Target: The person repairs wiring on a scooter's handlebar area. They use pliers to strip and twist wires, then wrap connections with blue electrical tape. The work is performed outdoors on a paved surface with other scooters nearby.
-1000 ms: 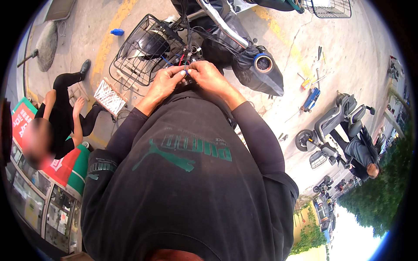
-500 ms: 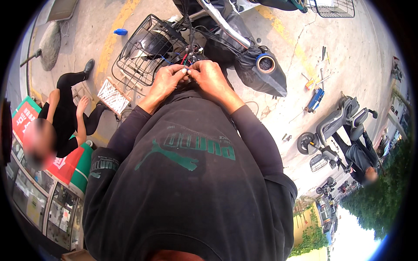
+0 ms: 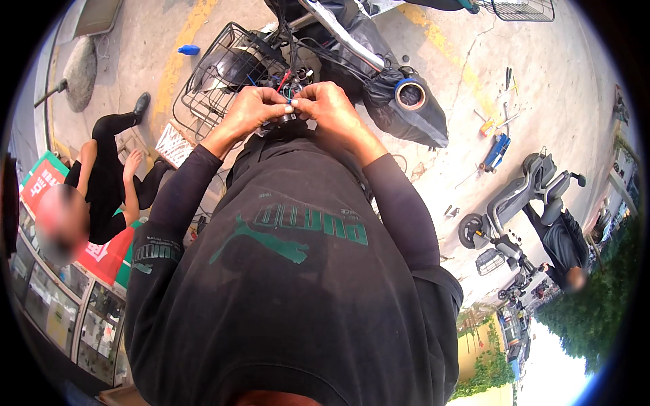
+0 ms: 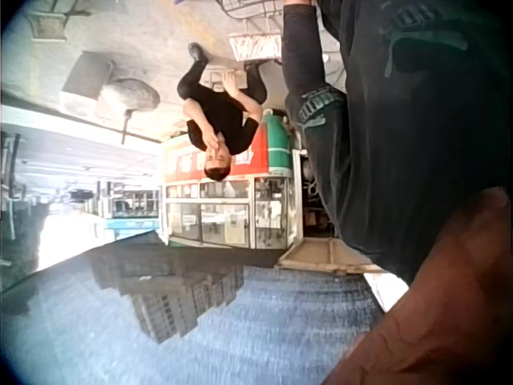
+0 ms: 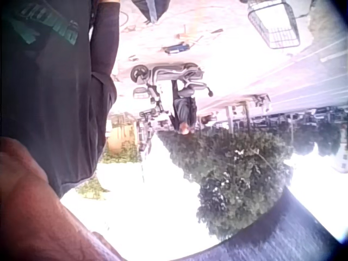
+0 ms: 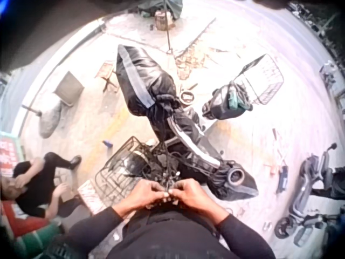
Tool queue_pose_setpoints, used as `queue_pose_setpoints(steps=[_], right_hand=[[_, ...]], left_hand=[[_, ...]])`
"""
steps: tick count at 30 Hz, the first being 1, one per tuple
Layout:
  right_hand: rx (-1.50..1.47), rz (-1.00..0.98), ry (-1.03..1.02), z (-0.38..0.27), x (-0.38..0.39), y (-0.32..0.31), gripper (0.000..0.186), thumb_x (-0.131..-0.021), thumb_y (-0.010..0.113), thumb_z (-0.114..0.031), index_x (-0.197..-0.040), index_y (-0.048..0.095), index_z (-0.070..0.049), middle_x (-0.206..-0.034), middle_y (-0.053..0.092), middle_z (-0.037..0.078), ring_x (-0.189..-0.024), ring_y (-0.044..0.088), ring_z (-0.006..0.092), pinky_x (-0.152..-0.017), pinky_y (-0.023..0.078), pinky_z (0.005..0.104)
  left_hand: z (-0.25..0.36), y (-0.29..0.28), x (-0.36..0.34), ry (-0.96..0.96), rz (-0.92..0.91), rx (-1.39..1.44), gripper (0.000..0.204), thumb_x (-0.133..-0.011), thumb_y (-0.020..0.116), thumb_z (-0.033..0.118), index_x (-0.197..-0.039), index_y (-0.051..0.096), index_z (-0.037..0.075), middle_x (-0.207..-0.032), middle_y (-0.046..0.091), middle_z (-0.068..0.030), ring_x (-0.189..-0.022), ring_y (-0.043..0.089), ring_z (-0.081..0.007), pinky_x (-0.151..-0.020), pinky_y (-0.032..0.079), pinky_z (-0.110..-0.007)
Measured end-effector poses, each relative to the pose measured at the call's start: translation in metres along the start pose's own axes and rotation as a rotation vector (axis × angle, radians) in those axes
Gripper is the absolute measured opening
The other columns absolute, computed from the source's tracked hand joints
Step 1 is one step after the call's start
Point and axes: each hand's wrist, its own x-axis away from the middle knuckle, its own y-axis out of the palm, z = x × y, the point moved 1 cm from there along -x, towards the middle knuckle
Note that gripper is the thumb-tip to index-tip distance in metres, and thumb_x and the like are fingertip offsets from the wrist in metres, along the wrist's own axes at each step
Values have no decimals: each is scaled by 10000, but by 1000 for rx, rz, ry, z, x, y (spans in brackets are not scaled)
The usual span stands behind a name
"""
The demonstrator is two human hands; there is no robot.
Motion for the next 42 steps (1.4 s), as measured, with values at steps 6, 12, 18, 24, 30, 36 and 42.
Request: queue_pose_setpoints(steps=[6, 12, 18, 24, 30, 36, 42], right_hand=[[-25, -6, -9, 1, 1, 2, 236, -945, 720, -185, -1046, 729, 28, -774, 686, 19, -694, 627, 77, -609, 490, 246], [82, 99, -10, 2, 4, 7, 303, -874, 743, -209, -1002, 740, 66, -909, 761, 175, -851, 739, 210, -779, 558, 348], [170, 210, -2, 4, 0, 15, 277, -875, 747, -254, -897, 747, 23, -819, 730, 192, -790, 734, 292, -720, 544, 400], [194, 287, -84, 12, -3, 24, 265, -893, 722, -235, -895, 741, 30, -778, 715, 196, -743, 725, 299, -694, 540, 413], [59, 333, -91, 15, -1, 36, 290, -900, 707, -254, -902, 750, 33, -784, 721, 212, -758, 734, 333, -718, 555, 410], [369, 266, -48, 6, -1, 37, 393, -918, 680, -356, -876, 740, 30, -798, 719, 228, -809, 729, 389, -737, 555, 449], [275, 159, -2, 11, -9, 35, 464, -927, 678, -429, -879, 736, 29, -811, 710, 243, -824, 721, 388, -760, 545, 457]], left_hand=[[5, 5, -1, 1, 66, -163, 237, -825, 848, 176, -847, 699, -7, -744, 683, -40, -660, 620, -92, -599, 486, -258], [11, 14, 3, -13, 173, -295, 350, -734, 873, 300, -825, 729, -7, -780, 744, -105, -716, 701, -163, -679, 549, -324], [12, 24, 10, 14, 237, -282, 328, -775, 848, 269, -911, 739, -8, -836, 755, -106, -761, 712, -165, -719, 560, -316], [-10, 26, 15, 129, 171, 14, 256, -909, 742, 155, -1085, 734, -31, -922, 757, -101, -841, 713, -167, -774, 554, -307], [-14, 31, 23, 383, 404, -344, 217, -913, 725, 160, -1053, 762, -2, -935, 758, -137, -836, 730, -264, -771, 552, -356], [-14, 30, 27, 340, 442, -346, 191, -871, 746, 153, -973, 776, -6, -872, 752, -142, -784, 725, -259, -725, 547, -358], [-15, 21, 28, 375, 413, -414, 176, -817, 783, 161, -893, 785, 2, -837, 748, -132, -750, 722, -262, -698, 550, -357]])
